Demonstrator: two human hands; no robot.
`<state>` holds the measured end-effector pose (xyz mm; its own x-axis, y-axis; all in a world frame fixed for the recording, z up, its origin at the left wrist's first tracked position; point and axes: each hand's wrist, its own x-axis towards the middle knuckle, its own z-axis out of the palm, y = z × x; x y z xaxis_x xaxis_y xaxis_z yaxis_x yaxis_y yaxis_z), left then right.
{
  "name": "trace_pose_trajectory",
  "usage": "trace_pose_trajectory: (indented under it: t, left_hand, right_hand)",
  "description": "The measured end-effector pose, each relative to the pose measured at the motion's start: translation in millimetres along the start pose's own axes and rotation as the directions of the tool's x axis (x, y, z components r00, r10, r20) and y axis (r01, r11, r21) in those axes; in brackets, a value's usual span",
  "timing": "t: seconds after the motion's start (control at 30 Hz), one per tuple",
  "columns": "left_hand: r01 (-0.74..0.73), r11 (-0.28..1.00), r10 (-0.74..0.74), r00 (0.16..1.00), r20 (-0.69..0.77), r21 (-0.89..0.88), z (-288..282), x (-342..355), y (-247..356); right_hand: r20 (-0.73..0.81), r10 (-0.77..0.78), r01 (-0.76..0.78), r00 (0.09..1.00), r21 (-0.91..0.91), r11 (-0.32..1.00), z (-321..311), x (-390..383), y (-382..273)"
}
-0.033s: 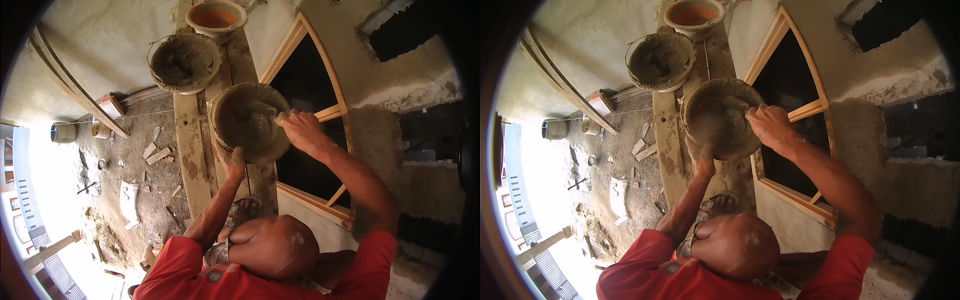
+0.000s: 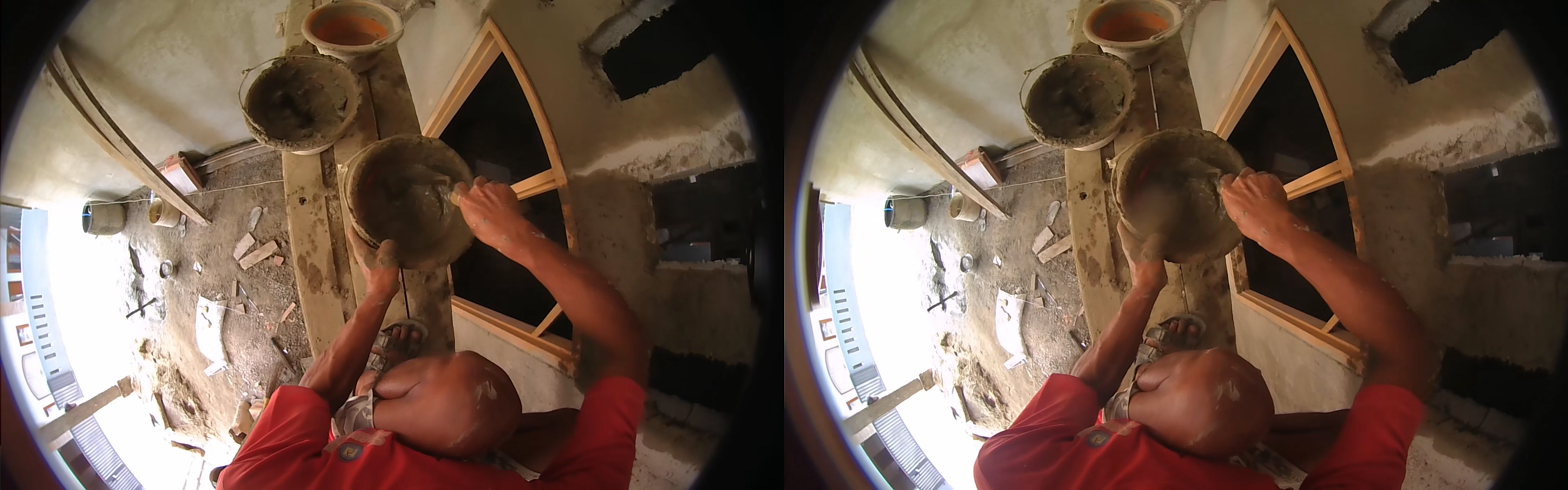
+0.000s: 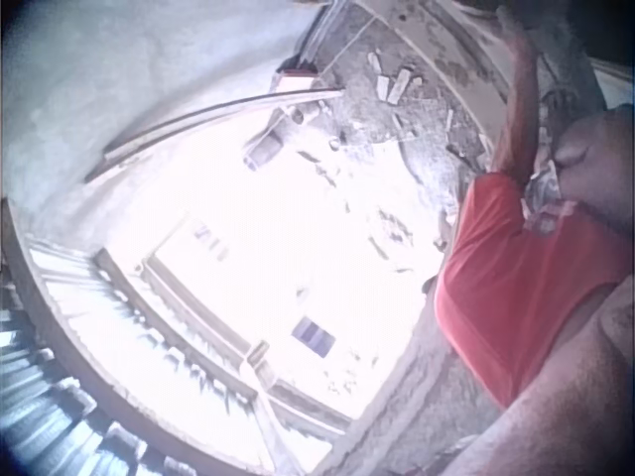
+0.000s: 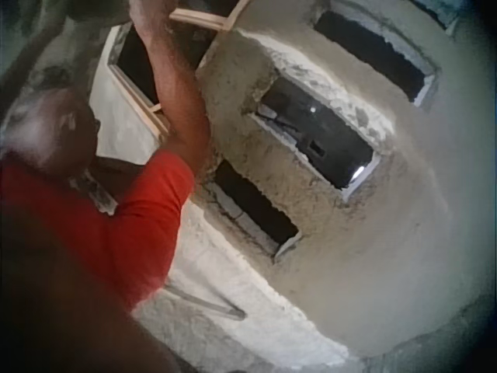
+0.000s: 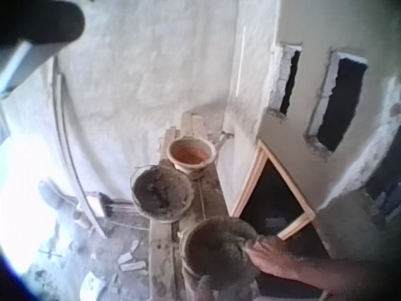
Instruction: The person applies plaster to the wall area around a window frame using a trowel and then smooths it using a long wooden board.
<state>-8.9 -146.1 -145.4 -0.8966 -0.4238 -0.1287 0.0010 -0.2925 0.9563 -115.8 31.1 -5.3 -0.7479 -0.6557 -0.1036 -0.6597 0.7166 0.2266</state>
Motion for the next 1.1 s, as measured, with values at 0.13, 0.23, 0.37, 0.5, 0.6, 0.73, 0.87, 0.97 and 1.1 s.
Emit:
trace_pose_trajectory:
  t: [0.13,0.23,0.37,0.5,0.6,0.73,0.87,0.97,1.1]
  left_hand:
    - [0.016,0.999,-0.017,1.0,0.004,0.045,-3.4,-6.7,2.8]
    - [0.019,0.998,-0.019,1.0,0.0,0.063,-13.1,-8.0,5.2]
    - [0.113,0.993,-0.114,0.993,-0.025,-0.021,-9.6,-15.3,11.4]
    - [0.095,0.993,-0.096,0.995,-0.007,-0.069,-19.7,-19.0,8.1]
    - [0.133,0.99,-0.132,0.99,-0.053,0.035,-14.7,-21.6,4.0]
    - [0.088,0.996,-0.088,0.996,0.016,0.01,-16.8,-12.7,0.9]
    - [0.106,0.994,-0.106,0.994,-0.004,0.015,-30.9,-10.4,-22.4]
    - [0.071,0.996,-0.073,0.997,0.037,0.051,-30.4,-9.5,-10.7]
    - [0.067,0.996,-0.071,0.995,0.068,0.066,-26.9,-13.4,1.1]
  right_hand:
    - [0.18,0.013,-0.046,0.984,0.18,0.983,23.1,-3.9,-15.7]
    - [0.256,0.007,-0.074,0.967,0.252,0.965,21.5,-16.0,-26.5]
    - [0.345,-0.056,-0.066,0.937,0.331,0.941,-0.4,-38.4,-26.8]
    - [0.31,-0.075,-0.062,0.948,0.409,0.91,-32.3,-60.4,-30.5]
    - [0.448,-0.08,-0.102,0.89,0.368,0.924,-21.9,-63.3,-38.1]
    - [0.412,0.003,-0.117,0.911,0.252,0.961,15.9,-40.1,-30.9]
    - [0.334,0.084,-0.175,0.939,0.253,0.951,6.2,-33.9,-26.2]
    - [0.208,0.129,-0.173,0.97,0.209,0.963,-15.3,-30.5,-18.1]
    - [0.166,0.049,-0.079,0.985,0.178,0.981,-5.1,-11.6,-1.6]
